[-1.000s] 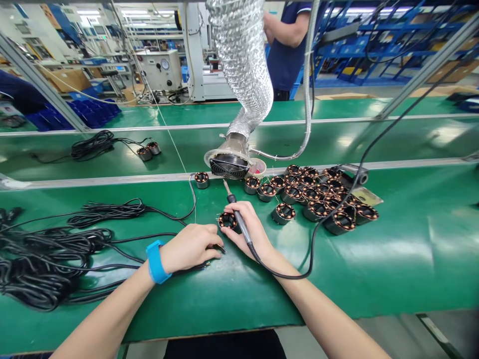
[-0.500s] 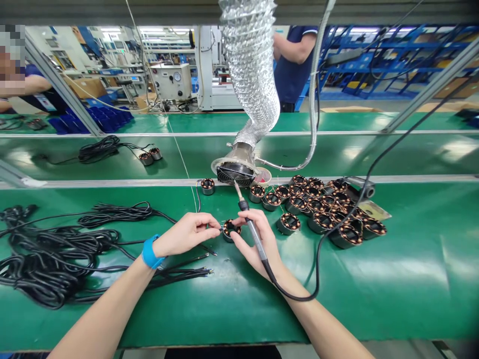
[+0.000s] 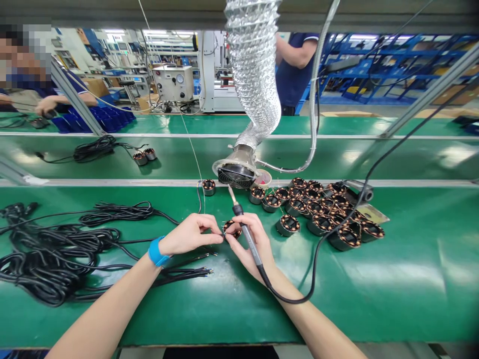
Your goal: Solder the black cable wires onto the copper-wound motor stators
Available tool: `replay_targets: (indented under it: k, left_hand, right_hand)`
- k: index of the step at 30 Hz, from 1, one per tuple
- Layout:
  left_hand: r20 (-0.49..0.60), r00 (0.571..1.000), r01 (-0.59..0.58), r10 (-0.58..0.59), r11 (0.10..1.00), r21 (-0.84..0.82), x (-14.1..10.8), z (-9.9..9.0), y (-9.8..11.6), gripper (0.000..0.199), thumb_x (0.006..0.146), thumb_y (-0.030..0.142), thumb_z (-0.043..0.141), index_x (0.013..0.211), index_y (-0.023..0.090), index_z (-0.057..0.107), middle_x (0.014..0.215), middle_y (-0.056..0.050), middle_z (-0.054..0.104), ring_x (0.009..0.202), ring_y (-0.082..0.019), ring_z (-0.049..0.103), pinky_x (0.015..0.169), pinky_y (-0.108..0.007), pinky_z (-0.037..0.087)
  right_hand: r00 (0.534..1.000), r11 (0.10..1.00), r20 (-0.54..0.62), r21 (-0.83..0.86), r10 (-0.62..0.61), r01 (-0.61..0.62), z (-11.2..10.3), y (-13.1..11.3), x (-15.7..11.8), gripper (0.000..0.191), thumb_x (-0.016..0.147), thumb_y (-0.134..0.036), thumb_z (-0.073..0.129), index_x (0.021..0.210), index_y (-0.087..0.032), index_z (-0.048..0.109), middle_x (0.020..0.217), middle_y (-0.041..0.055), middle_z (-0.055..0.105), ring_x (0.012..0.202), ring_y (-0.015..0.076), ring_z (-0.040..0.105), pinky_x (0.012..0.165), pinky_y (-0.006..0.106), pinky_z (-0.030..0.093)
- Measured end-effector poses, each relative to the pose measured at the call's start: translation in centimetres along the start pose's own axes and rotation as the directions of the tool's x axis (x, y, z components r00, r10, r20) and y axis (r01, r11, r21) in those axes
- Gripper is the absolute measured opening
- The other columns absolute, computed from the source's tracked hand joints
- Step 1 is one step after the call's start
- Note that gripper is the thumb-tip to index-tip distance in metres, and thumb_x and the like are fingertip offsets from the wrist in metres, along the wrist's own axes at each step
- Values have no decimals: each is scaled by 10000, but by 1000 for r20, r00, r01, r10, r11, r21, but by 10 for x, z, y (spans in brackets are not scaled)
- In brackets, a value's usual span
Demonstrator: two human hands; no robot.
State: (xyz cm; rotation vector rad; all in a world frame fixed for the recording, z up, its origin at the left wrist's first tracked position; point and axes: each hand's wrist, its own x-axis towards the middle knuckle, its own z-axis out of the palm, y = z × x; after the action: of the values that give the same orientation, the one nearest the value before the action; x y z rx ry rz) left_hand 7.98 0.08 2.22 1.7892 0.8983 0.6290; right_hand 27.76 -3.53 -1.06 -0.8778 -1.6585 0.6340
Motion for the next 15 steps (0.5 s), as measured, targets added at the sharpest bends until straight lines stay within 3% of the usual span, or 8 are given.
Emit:
replay_targets:
  k: [6, 15]
  left_hand:
    - [-31, 998, 55, -58, 995, -85, 1, 7, -5, 232, 759, 342, 749, 725, 132, 657, 795, -9, 581, 696, -112, 527, 658, -230, 422]
    - [17, 999, 46, -46, 998, -38, 1, 3, 1, 260, 843, 388, 652, 833, 136, 717, 822, -22, 590, 702, -119, 499, 658, -236, 399]
  right_hand:
    - [1000, 1000, -2, 18, 14, -14, 2, 2, 0, 341, 845, -117, 628, 1131, -273, 527, 856, 10, 631, 987, 205, 625, 942, 410, 496]
    - [998, 993, -33, 107, 57, -53, 6, -1, 0, 316, 841, -99, 611, 1096, -271, 539, 967, 6, 520, 771, 124, 653, 852, 335, 541]
